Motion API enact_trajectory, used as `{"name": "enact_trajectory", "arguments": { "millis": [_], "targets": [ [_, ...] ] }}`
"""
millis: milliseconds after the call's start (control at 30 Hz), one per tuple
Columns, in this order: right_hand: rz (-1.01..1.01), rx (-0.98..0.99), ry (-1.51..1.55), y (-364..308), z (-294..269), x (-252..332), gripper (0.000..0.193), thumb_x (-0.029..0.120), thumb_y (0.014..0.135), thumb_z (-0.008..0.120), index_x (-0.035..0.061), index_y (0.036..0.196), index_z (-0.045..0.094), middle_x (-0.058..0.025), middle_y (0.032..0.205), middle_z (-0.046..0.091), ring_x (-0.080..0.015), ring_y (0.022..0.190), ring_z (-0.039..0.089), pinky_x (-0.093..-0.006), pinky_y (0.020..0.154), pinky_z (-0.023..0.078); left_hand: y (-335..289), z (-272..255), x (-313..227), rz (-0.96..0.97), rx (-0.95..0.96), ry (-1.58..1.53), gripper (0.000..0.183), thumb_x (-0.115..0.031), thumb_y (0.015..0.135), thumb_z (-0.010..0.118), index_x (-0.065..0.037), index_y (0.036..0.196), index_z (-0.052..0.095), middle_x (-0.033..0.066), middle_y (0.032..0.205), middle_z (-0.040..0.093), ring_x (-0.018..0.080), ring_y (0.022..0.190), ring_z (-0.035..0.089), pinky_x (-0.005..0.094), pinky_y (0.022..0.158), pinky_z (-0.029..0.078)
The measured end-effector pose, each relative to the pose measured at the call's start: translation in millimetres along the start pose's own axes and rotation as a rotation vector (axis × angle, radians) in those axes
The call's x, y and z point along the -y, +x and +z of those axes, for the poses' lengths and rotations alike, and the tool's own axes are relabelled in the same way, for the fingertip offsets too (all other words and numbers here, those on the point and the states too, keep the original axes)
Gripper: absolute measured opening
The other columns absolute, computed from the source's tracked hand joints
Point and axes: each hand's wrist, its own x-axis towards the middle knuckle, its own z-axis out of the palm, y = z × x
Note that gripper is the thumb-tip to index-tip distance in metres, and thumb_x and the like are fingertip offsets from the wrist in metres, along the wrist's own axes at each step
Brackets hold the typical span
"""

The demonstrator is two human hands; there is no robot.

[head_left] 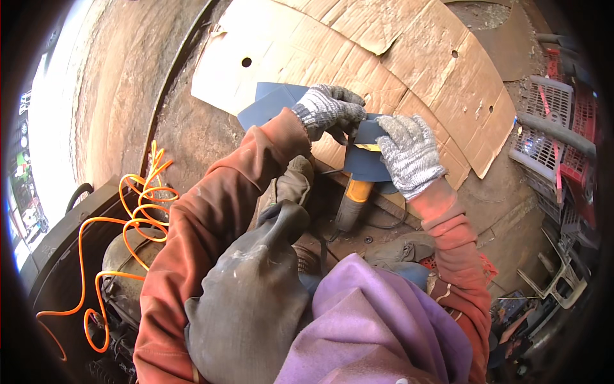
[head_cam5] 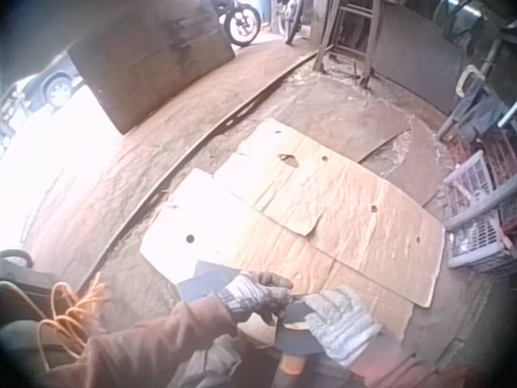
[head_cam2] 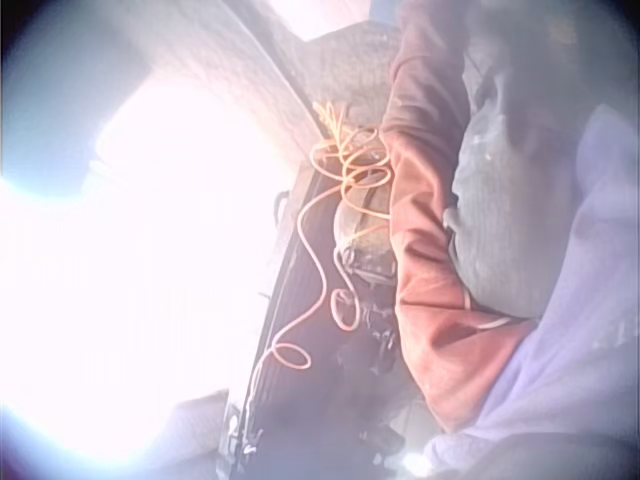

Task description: The person handles several small metal plates with central holes, rubbing the edges and surfaces with a piece of sandpaper while sitting on the floor.

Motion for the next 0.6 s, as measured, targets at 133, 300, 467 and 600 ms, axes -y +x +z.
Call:
{"name": "enact_trajectory", "arguments": {
  "millis": [133, 300, 467, 600],
  "targets": [
    [-0.001, -0.045, 0.008, 0, 1, 0, 0.043, 0.024, 0.089, 0.064, 0.0103, 0.13, 0.056, -0.0065, 0.126, 0.058, -0.0249, 0.123, 0.052, -0.0495, 0.112, 0.037, 1, 1, 3, 0.02, -0.027, -0.041, 0.042, -0.015, 0.089, 0.076, 0.004, 0.123, 0.059, 0.013, 0.097, 0.073, 0.0213, 0.077, 0.073, 0.0318, 0.058, 0.062],
    [0.008, -0.075, 0.048, -3, 3, -2, 0.041, 0.023, 0.088, 0.066, 0.0103, 0.126, 0.057, -0.0073, 0.124, 0.058, -0.0254, 0.123, 0.052, -0.0503, 0.112, 0.037, 3, 4, 4, 0.003, -0.042, -0.039, 0.043, -0.015, 0.089, 0.076, 0.004, 0.124, 0.059, 0.0135, 0.098, 0.073, 0.0211, 0.078, 0.073, 0.0317, 0.06, 0.062],
    [0.033, -0.118, 0.156, 5, -2, 1, 0.035, 0.02, 0.088, 0.066, 0.0104, 0.12, 0.058, -0.0076, 0.119, 0.061, -0.0273, 0.117, 0.056, -0.0504, 0.111, 0.038, -3, 5, 7, 0.051, -0.094, -0.03, 0.044, -0.014, 0.088, 0.076, 0.005, 0.125, 0.06, 0.0128, 0.095, 0.073, 0.0198, 0.076, 0.072, 0.0299, 0.059, 0.061],
    [0.135, 0.065, 0.232, 9, -18, -2, 0.021, 0.022, 0.088, 0.065, 0.0119, 0.107, 0.065, -0.0076, 0.112, 0.065, -0.0289, 0.107, 0.062, -0.0497, 0.101, 0.044, -5, 12, 5, 0.169, -0.153, 0.203, 0.045, -0.015, 0.088, 0.077, 0.007, 0.124, 0.061, 0.0117, 0.089, 0.073, 0.0162, 0.072, 0.07, 0.0275, 0.057, 0.058]
  ]
}}
